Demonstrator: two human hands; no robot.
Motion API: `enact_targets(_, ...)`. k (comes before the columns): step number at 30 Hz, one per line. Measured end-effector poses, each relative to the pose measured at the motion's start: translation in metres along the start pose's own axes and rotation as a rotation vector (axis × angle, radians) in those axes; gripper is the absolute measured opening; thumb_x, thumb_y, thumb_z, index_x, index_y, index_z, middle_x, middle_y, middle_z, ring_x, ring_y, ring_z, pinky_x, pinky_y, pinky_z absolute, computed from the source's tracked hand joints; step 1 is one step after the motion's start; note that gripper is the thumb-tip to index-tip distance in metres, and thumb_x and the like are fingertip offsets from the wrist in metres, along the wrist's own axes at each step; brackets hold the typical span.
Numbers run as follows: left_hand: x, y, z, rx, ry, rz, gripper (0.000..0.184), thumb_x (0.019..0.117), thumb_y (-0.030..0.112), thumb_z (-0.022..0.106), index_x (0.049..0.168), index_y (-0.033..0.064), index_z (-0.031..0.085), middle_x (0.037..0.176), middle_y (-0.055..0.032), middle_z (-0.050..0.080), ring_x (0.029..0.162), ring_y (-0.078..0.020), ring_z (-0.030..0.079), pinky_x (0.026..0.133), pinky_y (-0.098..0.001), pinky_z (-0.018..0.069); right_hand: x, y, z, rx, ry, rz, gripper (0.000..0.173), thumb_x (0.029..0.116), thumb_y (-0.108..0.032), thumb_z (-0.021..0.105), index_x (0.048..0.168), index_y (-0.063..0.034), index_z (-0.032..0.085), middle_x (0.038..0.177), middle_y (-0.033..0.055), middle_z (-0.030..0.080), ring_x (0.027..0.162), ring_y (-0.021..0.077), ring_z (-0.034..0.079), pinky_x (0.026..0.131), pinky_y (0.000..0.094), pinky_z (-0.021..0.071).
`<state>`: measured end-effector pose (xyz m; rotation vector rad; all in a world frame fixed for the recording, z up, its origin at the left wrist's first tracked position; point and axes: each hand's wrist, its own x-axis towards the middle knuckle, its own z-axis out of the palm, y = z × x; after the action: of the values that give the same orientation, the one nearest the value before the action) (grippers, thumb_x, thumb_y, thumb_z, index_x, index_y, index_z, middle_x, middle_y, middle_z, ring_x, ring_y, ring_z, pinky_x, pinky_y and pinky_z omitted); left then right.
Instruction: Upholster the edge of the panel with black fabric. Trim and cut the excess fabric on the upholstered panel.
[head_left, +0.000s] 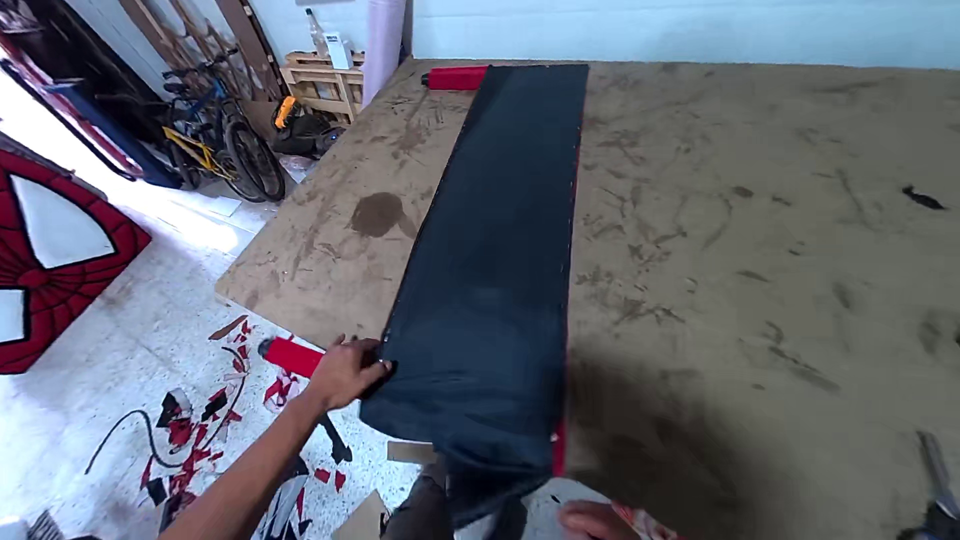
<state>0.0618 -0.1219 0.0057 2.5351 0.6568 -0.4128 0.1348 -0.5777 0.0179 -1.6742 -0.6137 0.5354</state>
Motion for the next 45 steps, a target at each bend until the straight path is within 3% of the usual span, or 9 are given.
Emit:
enact_targets(6, -0.057, 0.134, 0.106, 0.087, 0.062, 0.515, 0.052, 0.0924, 0.051, 0.070, 0.135, 0.0222, 0.067, 0.128, -0.0096, 0.067, 0.126, -0.0309, 0.059, 0.108, -0.0537, 0.0458, -0.050, 0.025, 0.005, -0.148, -0.083, -0.024, 0.021, 0.0981, -0.008, 0.061, 0.114, -0.0085, 0.076, 0.119, 0.0045, 0.073, 0.114, 0.0149, 0.069, 0.100, 0.0385, 0.0586)
enact_targets(17, -0.040, 0.125, 0.092, -0.144, 0.262, 0.412, 0.009, 0.0927, 0.030, 0.076, 0.092, 0.0205, 0.077, 0.092, 0.0066, 0.072, 0.087, -0.0082, 0.068, 0.083, -0.0388, 0.0603, 0.049, 0.033, 0.063, -0.822, -0.388, -0.075, 0.060, 0.1078, -0.049, 0.037, 0.152, -0.0103, 0.048, 0.158, 0.0079, 0.047, 0.150, 0.0235, 0.038, 0.126, 0.0489, 0.0236)
enact_targets(23, -0.091, 0.137, 0.135, -0.049, 0.080, 0.445, 0.045, 0.1021, 0.030, 0.057, 0.143, 0.0114, 0.060, 0.148, -0.0075, 0.057, 0.142, -0.0213, 0.049, 0.122, -0.0417, 0.0353, 0.103, 0.018, 0.051, -0.900, -0.381, 0.449, 0.081, 0.1013, -0.072, 0.026, 0.123, -0.0065, 0.068, 0.124, 0.0181, 0.069, 0.123, 0.0357, 0.062, 0.103, 0.0615, 0.0461)
enact_targets(27, -0.063, 0.151, 0.131, -0.014, -0.126, 0.424, 0.074, 0.1028, 0.061, 0.040, 0.155, 0.0090, 0.045, 0.154, -0.0135, 0.051, 0.145, -0.0298, 0.045, 0.122, -0.0519, 0.0314, 0.079, 0.002, 0.035, -0.859, -0.325, 0.305, 0.065, 0.1056, -0.059, 0.037, 0.140, -0.0093, 0.060, 0.139, 0.0159, 0.062, 0.135, 0.0335, 0.054, 0.113, 0.0606, 0.0383)
enact_targets(31, -0.016, 0.188, 0.126, -0.020, -0.285, 0.221, 0.084, 0.0956, 0.078, 0.037, 0.136, 0.0085, 0.062, 0.129, -0.0208, 0.067, 0.125, -0.0391, 0.062, 0.104, -0.0641, 0.0472, 0.016, -0.014, -0.015, -0.720, 0.112, 0.172, 0.038, 0.1060, -0.040, 0.049, 0.124, -0.0175, 0.073, 0.123, 0.0003, 0.072, 0.113, 0.0120, 0.069, 0.100, 0.0382, 0.0571)
enact_targets(36, -0.009, 0.230, 0.133, 0.013, -0.322, 0.104, 0.074, 0.1002, 0.070, 0.038, 0.126, 0.0077, 0.069, 0.125, -0.0204, 0.069, 0.123, -0.0395, 0.063, 0.102, -0.0656, 0.0474, 0.031, 0.022, -0.064, -0.619, 0.304, 0.621, 0.051, 0.0935, -0.052, 0.069, 0.127, -0.0135, 0.069, 0.103, 0.0103, 0.071, 0.094, 0.0288, 0.069, 0.086, 0.0574, 0.0559)
enact_targets(40, -0.074, 0.216, 0.135, -0.176, 0.066, 0.290, 0.050, 0.1005, 0.052, 0.053, 0.127, 0.0141, 0.072, 0.131, -0.0072, 0.068, 0.130, -0.0252, 0.059, 0.114, -0.0496, 0.0433, 0.035, 0.036, -0.073, -0.373, 0.268, 0.649, 0.036, 0.0980, -0.037, 0.066, 0.116, -0.0064, 0.073, 0.105, 0.0100, 0.074, 0.098, 0.0214, 0.070, 0.092, 0.0468, 0.0569)
enact_targets(42, -0.115, 0.225, 0.167, -0.488, 0.185, 0.277, 0.029, 0.0966, 0.041, 0.066, 0.101, 0.0155, 0.077, 0.110, -0.0017, 0.072, 0.110, -0.0161, 0.066, 0.099, -0.0401, 0.0538, 0.013, 0.038, -0.088, -0.245, 0.253, 0.663, 0.033, 0.0988, -0.035, 0.066, 0.113, -0.0067, 0.073, 0.100, 0.0074, 0.073, 0.089, 0.0178, 0.069, 0.083, 0.0416, 0.0575)
enact_targets(45, -0.141, 0.285, 0.217, -1.135, -0.240, -0.050, 0.042, 0.1041, 0.042, 0.056, 0.089, 0.0067, 0.073, 0.081, -0.0014, 0.070, 0.067, -0.0100, 0.063, 0.063, -0.0301, 0.0547, -0.001, 0.062, -0.112, -0.109, 0.169, 0.657, 0.025, 0.0976, -0.031, 0.067, 0.105, -0.0081, 0.075, 0.086, 0.0034, 0.069, 0.071, 0.0143, 0.060, 0.066, 0.0364, 0.0512)
